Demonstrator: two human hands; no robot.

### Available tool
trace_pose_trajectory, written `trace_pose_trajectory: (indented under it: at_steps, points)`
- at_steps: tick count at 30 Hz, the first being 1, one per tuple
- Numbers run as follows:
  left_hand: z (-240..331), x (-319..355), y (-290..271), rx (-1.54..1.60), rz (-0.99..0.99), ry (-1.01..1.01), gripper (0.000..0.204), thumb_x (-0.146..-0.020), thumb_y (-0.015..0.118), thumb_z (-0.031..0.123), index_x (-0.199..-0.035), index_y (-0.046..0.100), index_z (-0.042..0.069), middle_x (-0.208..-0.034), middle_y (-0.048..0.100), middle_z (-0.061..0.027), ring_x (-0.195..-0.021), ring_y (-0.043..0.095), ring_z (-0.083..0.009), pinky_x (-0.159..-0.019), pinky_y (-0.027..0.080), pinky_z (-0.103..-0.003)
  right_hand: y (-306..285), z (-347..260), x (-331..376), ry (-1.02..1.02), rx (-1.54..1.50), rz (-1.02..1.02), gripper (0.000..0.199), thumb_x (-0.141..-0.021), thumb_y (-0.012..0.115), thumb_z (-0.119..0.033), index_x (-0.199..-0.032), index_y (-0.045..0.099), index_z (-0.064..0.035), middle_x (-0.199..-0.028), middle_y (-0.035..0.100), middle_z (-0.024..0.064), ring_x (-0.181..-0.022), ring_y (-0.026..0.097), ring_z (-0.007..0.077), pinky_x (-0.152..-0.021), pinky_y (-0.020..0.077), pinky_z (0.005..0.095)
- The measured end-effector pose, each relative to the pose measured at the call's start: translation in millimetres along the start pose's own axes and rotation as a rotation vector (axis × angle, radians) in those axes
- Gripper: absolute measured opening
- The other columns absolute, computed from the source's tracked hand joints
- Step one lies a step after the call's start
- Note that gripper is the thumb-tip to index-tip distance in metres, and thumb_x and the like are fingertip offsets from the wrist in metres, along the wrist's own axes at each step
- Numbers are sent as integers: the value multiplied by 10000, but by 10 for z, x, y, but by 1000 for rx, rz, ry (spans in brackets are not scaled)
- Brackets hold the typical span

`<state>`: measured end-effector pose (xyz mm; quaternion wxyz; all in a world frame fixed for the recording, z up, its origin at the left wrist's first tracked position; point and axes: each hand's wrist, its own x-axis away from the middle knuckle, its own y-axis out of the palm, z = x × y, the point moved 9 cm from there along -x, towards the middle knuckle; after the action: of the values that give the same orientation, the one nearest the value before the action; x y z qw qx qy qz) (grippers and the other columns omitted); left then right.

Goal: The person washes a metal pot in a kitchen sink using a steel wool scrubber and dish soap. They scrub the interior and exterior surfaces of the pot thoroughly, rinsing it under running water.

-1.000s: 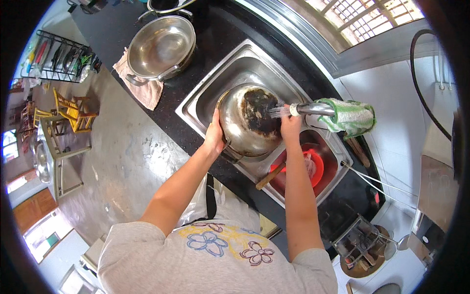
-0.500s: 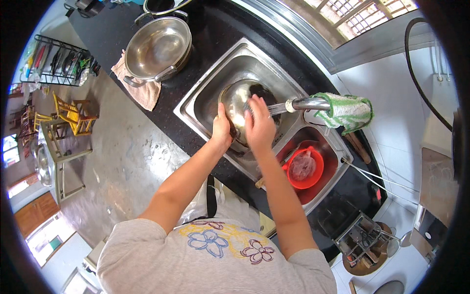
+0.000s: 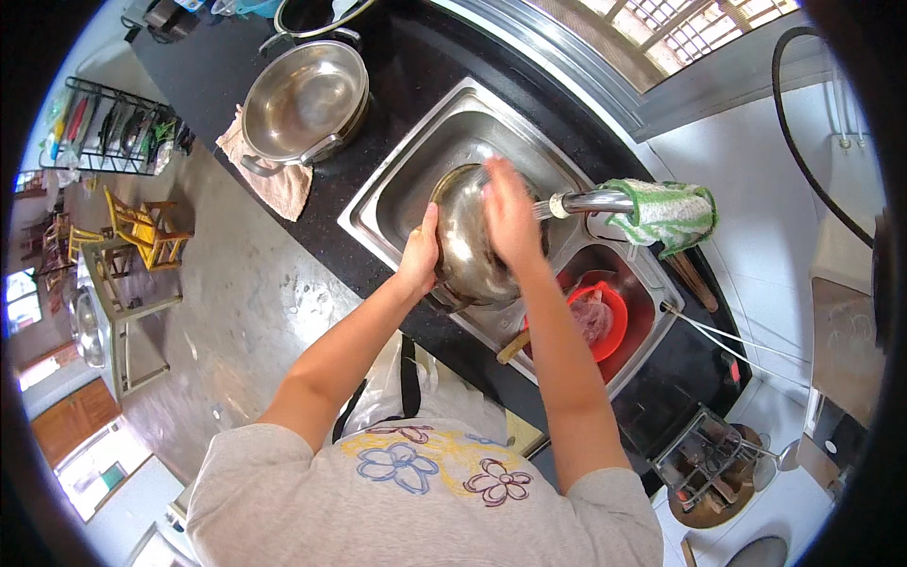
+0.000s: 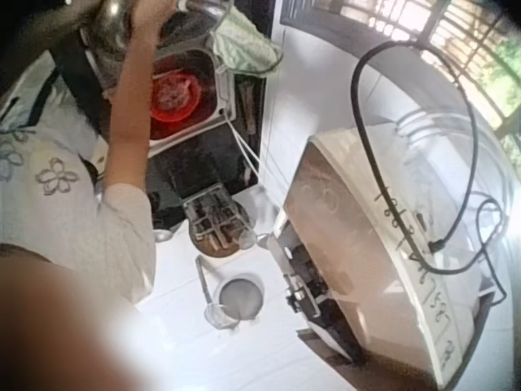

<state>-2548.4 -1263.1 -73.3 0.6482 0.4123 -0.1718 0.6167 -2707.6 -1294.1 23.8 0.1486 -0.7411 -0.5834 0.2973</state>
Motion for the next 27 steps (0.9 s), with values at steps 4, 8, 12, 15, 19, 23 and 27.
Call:
trace_pose_trajectory:
  at_steps: [4, 8, 12, 15, 19, 23, 27]
  points:
    - [89, 34, 4, 72, -22, -14, 639, -1031, 398, 558, -1294, 584, 6, -1213, 657, -118, -1088, 629, -227, -968, 501, -397, -282, 1097, 168, 304, 83, 142, 352, -991, 524, -163, -1276, 577, 36, -1309, 594, 242, -1226, 558, 409, -1075, 420, 445]
    - [239, -53, -108, 170, -23, 44, 637, -1046, 375, 538, -1328, 547, -7, -1255, 634, -127, -1135, 617, -241, -983, 503, -394, 39, 28, 376, -23, 87, -41, 417, -971, 539, -148, -1352, 528, 21, -1408, 518, 234, -1306, 487, 409, -1108, 384, 450]
    - [-3, -102, -77, 179, -4, -2, 623, -1049, 385, 518, -1340, 538, -11, -1271, 625, -124, -1129, 611, -240, -977, 498, -386, 111, -126, 96, -94, 23, -63, 383, -959, 555, -135, -1318, 551, -4, -1355, 562, 212, -1277, 513, 391, -1092, 392, 471]
    - [-185, -156, -62, 61, -65, -9, 621, -1029, 414, 550, -1390, 511, 54, -1353, 583, -102, -1222, 565, -232, -1037, 457, -385, -34, 500, -32, 137, 127, -26, 356, -978, 538, -218, -1265, 580, -13, -1244, 629, 191, -1195, 559, 396, -1057, 417, 458]
    - [12, -46, -74, 193, -35, -30, 617, -1040, 389, 542, -1330, 550, 22, -1270, 629, -119, -1124, 620, -239, -987, 503, -396, -169, 723, 357, 260, 286, 47, 416, -971, 542, -243, -1328, 561, -31, -1334, 582, 199, -1234, 523, 427, -1086, 391, 453]
    - [-17, -86, -45, 202, -66, -8, 611, -1050, 374, 523, -1372, 512, 22, -1291, 617, -119, -1153, 609, -236, -1002, 493, -398, 110, -218, 391, -18, 210, -79, 384, -991, 514, -219, -1339, 568, -68, -1419, 521, 188, -1331, 464, 398, -1130, 340, 474]
    - [-173, -50, -28, 192, -92, -32, 607, -1052, 382, 516, -1389, 498, 25, -1350, 580, -110, -1213, 564, -236, -1049, 450, -397, 58, -76, 125, -9, 189, -110, 349, -976, 541, -254, -1288, 616, -117, -1374, 568, 166, -1319, 480, 383, -1100, 363, 495]
